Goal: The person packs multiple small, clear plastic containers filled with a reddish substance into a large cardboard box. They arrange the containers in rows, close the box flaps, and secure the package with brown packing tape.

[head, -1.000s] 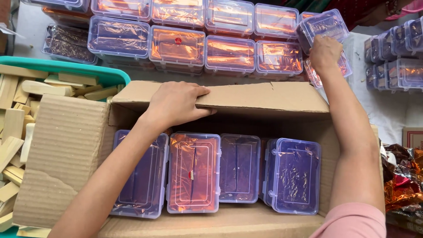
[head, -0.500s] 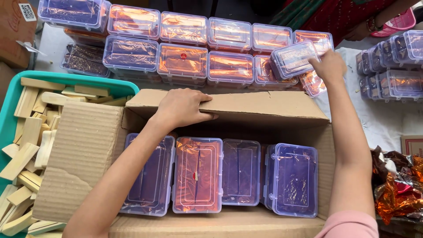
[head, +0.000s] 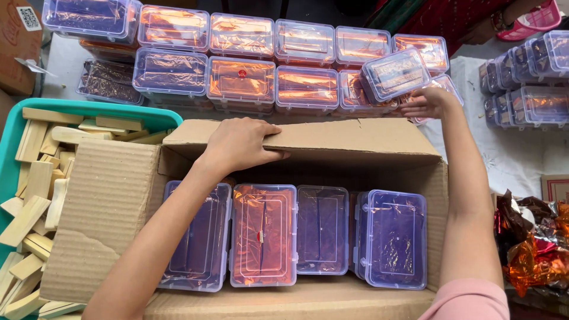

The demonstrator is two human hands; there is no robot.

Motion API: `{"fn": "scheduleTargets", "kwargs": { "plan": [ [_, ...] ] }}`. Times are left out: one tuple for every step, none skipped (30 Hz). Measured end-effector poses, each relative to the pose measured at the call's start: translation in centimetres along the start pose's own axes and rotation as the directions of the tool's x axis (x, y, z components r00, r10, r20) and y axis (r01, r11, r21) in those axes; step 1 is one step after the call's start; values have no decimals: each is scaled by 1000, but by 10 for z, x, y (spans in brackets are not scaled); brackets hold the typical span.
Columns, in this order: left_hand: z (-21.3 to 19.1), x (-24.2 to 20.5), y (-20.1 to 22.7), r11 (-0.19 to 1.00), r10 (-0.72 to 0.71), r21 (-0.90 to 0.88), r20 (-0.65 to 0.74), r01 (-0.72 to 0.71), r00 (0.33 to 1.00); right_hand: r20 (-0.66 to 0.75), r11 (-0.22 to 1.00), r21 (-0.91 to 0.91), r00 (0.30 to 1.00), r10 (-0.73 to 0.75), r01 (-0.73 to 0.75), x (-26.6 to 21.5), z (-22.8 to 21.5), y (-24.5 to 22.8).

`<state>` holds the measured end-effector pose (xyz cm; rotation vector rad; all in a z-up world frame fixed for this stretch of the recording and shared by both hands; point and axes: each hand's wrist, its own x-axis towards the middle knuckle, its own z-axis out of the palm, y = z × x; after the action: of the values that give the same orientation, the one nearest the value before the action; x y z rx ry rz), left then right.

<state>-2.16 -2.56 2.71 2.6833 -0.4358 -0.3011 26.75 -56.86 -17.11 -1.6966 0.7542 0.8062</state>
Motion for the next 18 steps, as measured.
{"fn": "scheduleTargets", "kwargs": {
  "plan": [
    [-1, 0, 0, 1000, 3, 1, 5, -3, 1000, -1, 1000, 4, 1000, 3, -3, -3, -6, 5],
    [-1, 0, 0, 1000, 3, -1, -4, -3, 1000, -302, 929, -368, 943, -142, 22, -7, -14, 6],
    [-1, 1, -1, 1000, 2, -3, -12, -2, 1000, -498, 733, -675, 785, -367, -86, -10, -21, 8],
    [1, 1, -1, 1000, 2, -6, -10, -2, 1000, -499, 732, -676, 786, -365, -89, 25, -46, 21],
    [2, 1, -1, 1000, 6, -8, -13, -7, 1000, -492, 515, -814, 790, -365, -269, 59, -72, 33],
    [2, 0, -2, 1000, 8, -6, -19, -9, 1000, -481, 245, -876, 797, -365, -416, 95, -94, 43],
    [2, 0, -2, 1000, 6, -6, -20, -6, 1000, -479, 244, -877, 798, -367, -414, 76, -78, 43],
    [1, 0, -2, 1000, 12, -3, -24, -12, 1000, -399, 556, -793, 902, -166, -249, 57, -62, 44],
    [0, 0, -2, 1000, 18, -1, -28, -18, 999, -231, 813, -568, 973, -9, -127, 39, -46, 44],
    [0, 0, -2, 1000, 17, -2, -28, -17, 999, -231, 812, -569, 973, -8, -128, 54, -42, 43],
    [1, 1, -1, 1000, 13, -3, -21, -13, 1000, -203, 866, -473, 977, 74, -163, 70, -37, 42],
    [0, 1, -1, 1000, 9, -3, -12, -9, 1000, -160, 906, -371, 975, 151, -202, 86, -31, 43],
    [1, 0, -1, 1000, 9, -3, -10, -9, 1000, -159, 906, -371, 975, 153, -203, 84, -32, 41],
    [1, 1, -2, 1000, 7, 1, -12, -7, 1000, -81, 936, -334, 993, 89, -111, 82, -31, 36],
    [0, 1, -3, 1000, 5, 5, -14, -5, 1000, -5, 957, -289, 1000, 19, -19, 80, -31, 31],
    [1, 0, -2, 1000, 6, 1, -14, -5, 1000, -8, 956, -291, 1000, 20, -21, 77, -29, 30],
    [2, 0, -2, 1000, 8, -2, -18, -8, 1000, -20, 936, -352, 1000, 15, -22, 74, -27, 30],
    [2, 0, -2, 1000, 11, 0, -22, -11, 1000, -31, 913, -407, 999, 8, -20, 71, -24, 28]
  ]
}}
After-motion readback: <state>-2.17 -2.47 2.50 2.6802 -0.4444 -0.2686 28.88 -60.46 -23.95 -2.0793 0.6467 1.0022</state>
